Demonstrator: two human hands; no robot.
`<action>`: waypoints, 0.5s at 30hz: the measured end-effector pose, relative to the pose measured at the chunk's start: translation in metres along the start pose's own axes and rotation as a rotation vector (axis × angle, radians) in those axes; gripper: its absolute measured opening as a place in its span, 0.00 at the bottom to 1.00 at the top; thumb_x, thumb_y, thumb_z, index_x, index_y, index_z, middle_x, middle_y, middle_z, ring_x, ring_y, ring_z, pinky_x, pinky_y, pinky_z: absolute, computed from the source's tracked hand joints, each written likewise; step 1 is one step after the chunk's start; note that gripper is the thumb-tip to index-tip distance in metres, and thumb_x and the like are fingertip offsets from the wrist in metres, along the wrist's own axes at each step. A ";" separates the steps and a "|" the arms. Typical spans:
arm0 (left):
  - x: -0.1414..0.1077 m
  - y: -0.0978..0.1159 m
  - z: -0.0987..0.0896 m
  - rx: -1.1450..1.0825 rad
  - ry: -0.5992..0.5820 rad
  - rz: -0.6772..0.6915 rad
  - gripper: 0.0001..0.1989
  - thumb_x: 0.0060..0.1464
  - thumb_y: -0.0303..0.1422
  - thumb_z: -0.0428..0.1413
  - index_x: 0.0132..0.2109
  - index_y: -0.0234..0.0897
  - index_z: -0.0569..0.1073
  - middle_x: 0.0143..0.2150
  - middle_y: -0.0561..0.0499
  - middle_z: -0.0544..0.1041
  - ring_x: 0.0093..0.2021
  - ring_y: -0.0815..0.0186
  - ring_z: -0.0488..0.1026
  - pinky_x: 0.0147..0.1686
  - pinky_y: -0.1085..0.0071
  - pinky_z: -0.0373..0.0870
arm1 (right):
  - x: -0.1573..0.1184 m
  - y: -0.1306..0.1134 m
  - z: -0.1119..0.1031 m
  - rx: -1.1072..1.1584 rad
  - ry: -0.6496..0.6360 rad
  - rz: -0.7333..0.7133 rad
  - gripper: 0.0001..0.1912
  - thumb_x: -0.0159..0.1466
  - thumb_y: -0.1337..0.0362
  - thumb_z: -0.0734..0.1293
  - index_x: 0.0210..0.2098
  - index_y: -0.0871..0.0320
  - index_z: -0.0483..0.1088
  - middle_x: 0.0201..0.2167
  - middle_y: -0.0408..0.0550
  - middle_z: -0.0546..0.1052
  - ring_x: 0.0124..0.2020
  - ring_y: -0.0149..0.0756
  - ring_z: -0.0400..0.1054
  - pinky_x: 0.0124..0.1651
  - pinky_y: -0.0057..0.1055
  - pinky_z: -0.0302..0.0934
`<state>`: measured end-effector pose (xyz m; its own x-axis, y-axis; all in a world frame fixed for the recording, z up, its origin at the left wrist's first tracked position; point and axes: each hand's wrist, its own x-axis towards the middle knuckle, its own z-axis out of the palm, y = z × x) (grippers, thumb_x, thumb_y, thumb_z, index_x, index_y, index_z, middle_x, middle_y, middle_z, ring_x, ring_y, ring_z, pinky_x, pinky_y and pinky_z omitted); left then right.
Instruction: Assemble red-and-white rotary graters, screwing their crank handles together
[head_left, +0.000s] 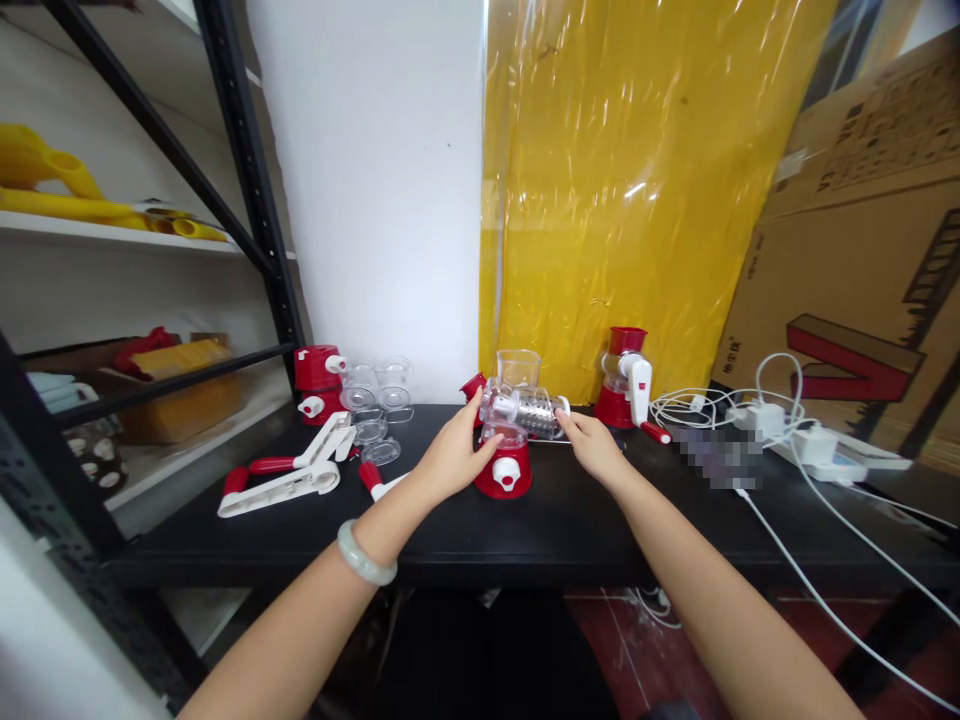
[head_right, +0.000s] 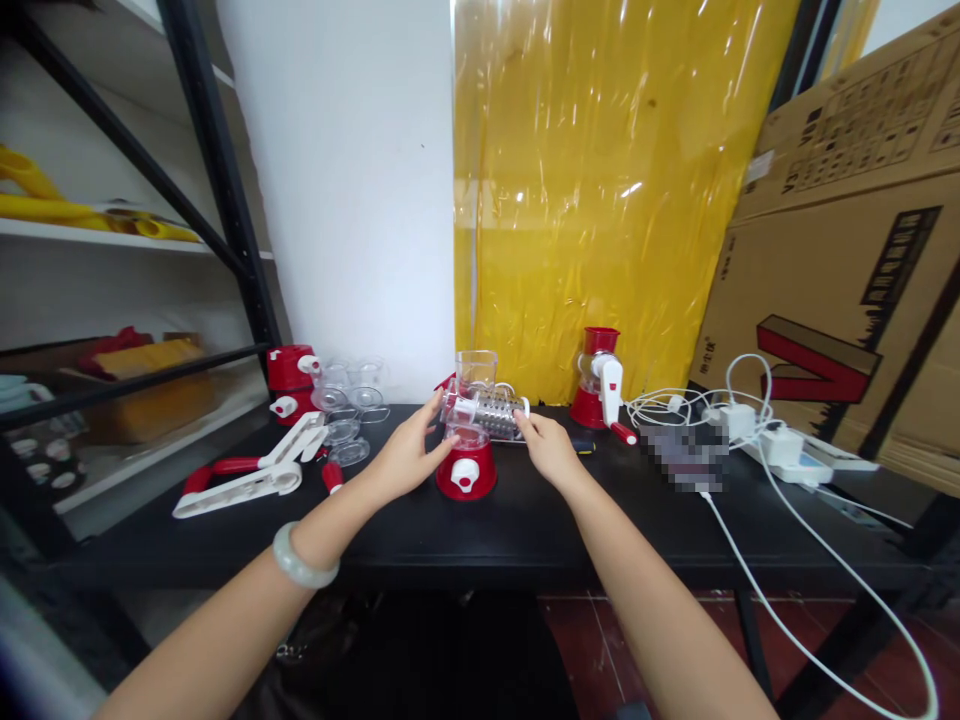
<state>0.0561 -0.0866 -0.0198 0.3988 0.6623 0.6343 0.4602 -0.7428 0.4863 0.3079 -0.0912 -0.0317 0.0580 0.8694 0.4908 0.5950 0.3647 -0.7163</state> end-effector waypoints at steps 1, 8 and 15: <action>0.000 0.000 0.000 0.003 0.005 0.007 0.39 0.57 0.37 0.55 0.70 0.37 0.48 0.69 0.38 0.58 0.66 0.51 0.60 0.62 0.53 0.62 | 0.001 -0.002 0.002 0.005 -0.004 -0.007 0.27 0.63 0.42 0.55 0.23 0.57 0.66 0.22 0.44 0.70 0.30 0.40 0.67 0.37 0.32 0.58; -0.002 0.001 0.001 0.019 0.020 0.023 0.37 0.57 0.36 0.55 0.70 0.38 0.51 0.68 0.38 0.59 0.65 0.51 0.61 0.61 0.51 0.63 | -0.005 -0.004 0.010 0.089 0.052 0.009 0.23 0.64 0.46 0.57 0.26 0.57 0.70 0.24 0.46 0.73 0.30 0.40 0.67 0.38 0.33 0.58; -0.002 0.001 0.001 -0.029 0.028 0.019 0.36 0.56 0.36 0.56 0.69 0.37 0.54 0.67 0.37 0.61 0.65 0.49 0.62 0.61 0.50 0.63 | 0.001 -0.003 0.020 0.510 0.048 0.022 0.22 0.58 0.42 0.64 0.27 0.55 0.65 0.19 0.39 0.66 0.20 0.30 0.58 0.28 0.29 0.55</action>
<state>0.0569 -0.0882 -0.0211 0.3842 0.6456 0.6600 0.4293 -0.7578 0.4914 0.2896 -0.0851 -0.0391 0.1101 0.8668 0.4863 0.1266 0.4731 -0.8719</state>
